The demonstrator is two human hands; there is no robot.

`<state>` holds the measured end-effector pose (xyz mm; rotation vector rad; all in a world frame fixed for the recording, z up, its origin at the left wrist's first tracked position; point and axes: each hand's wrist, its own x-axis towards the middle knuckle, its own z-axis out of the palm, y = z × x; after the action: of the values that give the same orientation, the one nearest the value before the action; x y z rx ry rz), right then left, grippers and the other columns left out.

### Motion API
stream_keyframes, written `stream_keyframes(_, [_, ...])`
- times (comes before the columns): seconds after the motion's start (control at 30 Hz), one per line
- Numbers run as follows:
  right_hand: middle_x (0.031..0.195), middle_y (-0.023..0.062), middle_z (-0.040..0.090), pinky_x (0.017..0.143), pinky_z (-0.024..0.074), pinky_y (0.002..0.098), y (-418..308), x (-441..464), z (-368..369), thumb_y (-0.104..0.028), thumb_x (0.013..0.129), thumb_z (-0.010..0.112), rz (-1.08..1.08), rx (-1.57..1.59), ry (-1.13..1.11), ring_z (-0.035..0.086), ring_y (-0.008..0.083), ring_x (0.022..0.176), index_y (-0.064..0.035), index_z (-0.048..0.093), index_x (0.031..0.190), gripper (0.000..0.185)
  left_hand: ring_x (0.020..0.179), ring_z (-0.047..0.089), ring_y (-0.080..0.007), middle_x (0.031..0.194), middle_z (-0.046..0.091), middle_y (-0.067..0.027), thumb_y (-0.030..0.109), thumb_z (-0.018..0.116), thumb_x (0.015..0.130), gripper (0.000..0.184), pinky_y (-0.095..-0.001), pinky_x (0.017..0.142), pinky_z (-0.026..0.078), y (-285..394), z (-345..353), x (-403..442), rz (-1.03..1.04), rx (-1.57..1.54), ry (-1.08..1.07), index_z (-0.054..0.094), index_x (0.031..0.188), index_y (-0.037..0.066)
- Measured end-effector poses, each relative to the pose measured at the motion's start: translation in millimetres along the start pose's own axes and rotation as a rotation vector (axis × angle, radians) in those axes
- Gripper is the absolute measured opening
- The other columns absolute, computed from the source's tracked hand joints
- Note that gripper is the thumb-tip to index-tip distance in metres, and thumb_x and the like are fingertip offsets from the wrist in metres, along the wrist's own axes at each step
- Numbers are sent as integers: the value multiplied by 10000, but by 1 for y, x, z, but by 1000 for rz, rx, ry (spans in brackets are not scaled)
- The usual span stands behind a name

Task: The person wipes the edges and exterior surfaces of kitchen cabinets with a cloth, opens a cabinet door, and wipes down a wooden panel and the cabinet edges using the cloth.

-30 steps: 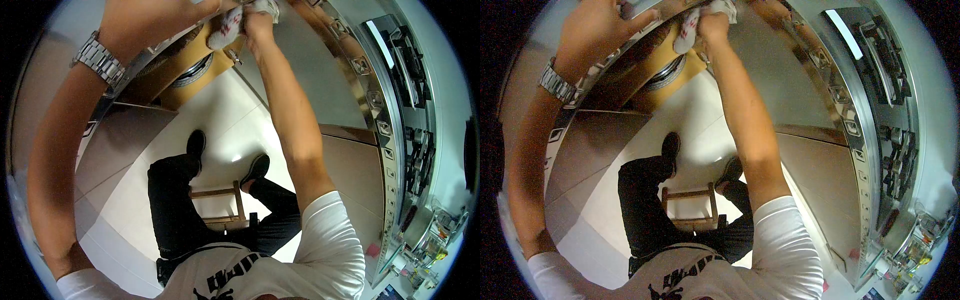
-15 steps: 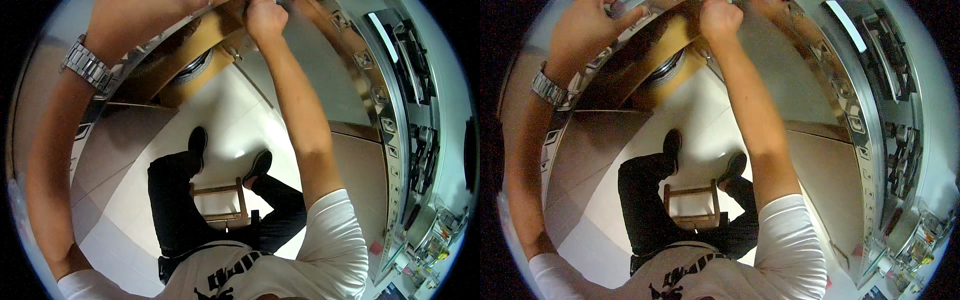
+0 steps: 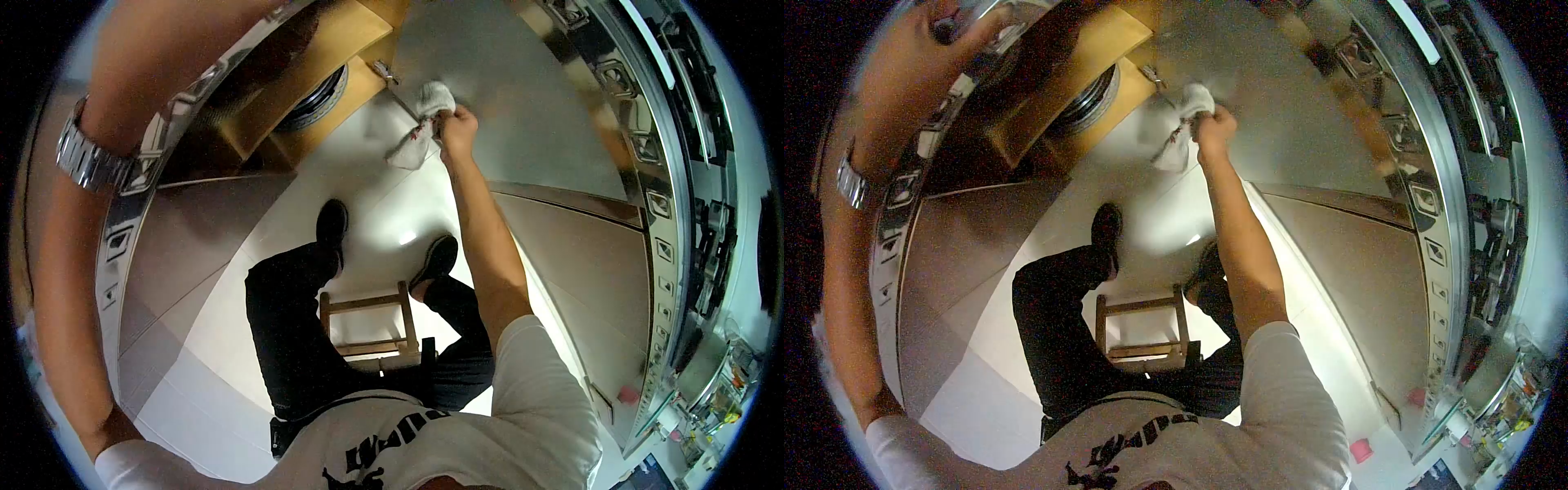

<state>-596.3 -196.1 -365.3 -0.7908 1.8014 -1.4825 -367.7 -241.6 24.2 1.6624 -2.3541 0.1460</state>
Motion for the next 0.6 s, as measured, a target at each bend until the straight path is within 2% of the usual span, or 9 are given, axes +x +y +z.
stream_keyframes(0.03, [675, 90, 599, 460, 430, 315, 3, -8, -5, -42, 846, 550, 217, 192, 55, 569, 209, 564, 38, 612, 844, 101, 486, 568, -261, 518, 557, -140, 324, 740, 700, 352, -368, 490, 433, 4, 0, -2, -57, -49, -65, 605, 591, 17])
stream_keyframes(0.07, [684, 82, 584, 424, 412, 295, 5, -11, -7, -29, 861, 536, 432, 385, 108, 549, 198, 548, 38, 597, 814, 102, 484, 567, -252, 520, 559, -136, 311, 739, 707, 340, -362, 488, 433, 4, 10, -8, 22, 56, 76, 606, 592, 19])
stream_keyframes(0.13, [701, 84, 592, 407, 433, 291, 24, -5, -3, -27, 862, 524, 491, 546, 147, 552, 186, 538, 2, 571, 809, 76, 482, 566, -243, 523, 562, -132, 297, 739, 713, 329, -356, 486, 434, 0, 19, -6, 107, 158, 212, 608, 593, 20])
stream_keyframes(0.17, [718, 86, 600, 390, 453, 288, 32, -1, 0, -25, 864, 512, 541, 704, 178, 555, 174, 528, -34, 545, 805, 68, 561, 585, -236, 627, 581, -133, 298, 713, 747, 292, -347, 546, 449, -7, 23, 0, 57, 146, 98, 596, 721, 31])
stream_keyframes(0.23, [784, 106, 612, 437, 509, 307, 23, 3, 10, -31, 876, 492, 633, 664, 213, 586, 204, 572, -18, 565, 863, 75, 717, 623, -224, 836, 618, -136, 298, 661, 816, 306, -328, 665, 480, -23, 30, 14, -45, 127, -129, 573, 977, 54])
stream_keyframes(0.33, [856, 137, 576, 674, 582, 401, 17, 8, 31, -55, 914, 474, 558, 901, 99, 595, 268, 738, 24, 558, 947, 121, 874, 660, -211, 1044, 655, -138, 299, 608, 884, 418, -308, 783, 512, -49, 38, 21, -149, 114, -357, 550, 1232, 76])
stream_keyframes(0.43, [836, 132, 528, 728, 572, 424, 30, 22, 48, -62, 921, 473, 631, 897, 103, 568, 274, 721, 30, 527, 986, 125, 671, 655, -159, 807, 682, -108, 486, 676, 797, 538, -283, 631, 505, -67, 49, 18, 37, -49, -45, 634, 1070, 24])
stream_keyframes(0.53, [806, 118, 530, 736, 570, 393, 27, 19, 41, -104, 926, 500, 603, 979, 163, 565, 264, 710, 1, 522, 947, 110, 626, 628, -156, 783, 666, -125, 499, 663, 802, 563, -291, 583, 487, -69, 48, 20, 17, 47, -8, 627, 1068, 4])
stream_keyframes(0.6, [782, 93, 542, 751, 566, 368, 15, 6, 23, -141, 935, 500, 582, 1046, 209, 576, 248, 707, -27, 526, 893, 124, 583, 609, -169, 762, 653, -140, 531, 640, 805, 591, -315, 561, 475, -63, 43, 24, -11, 129, -121, 624, 1076, 6])
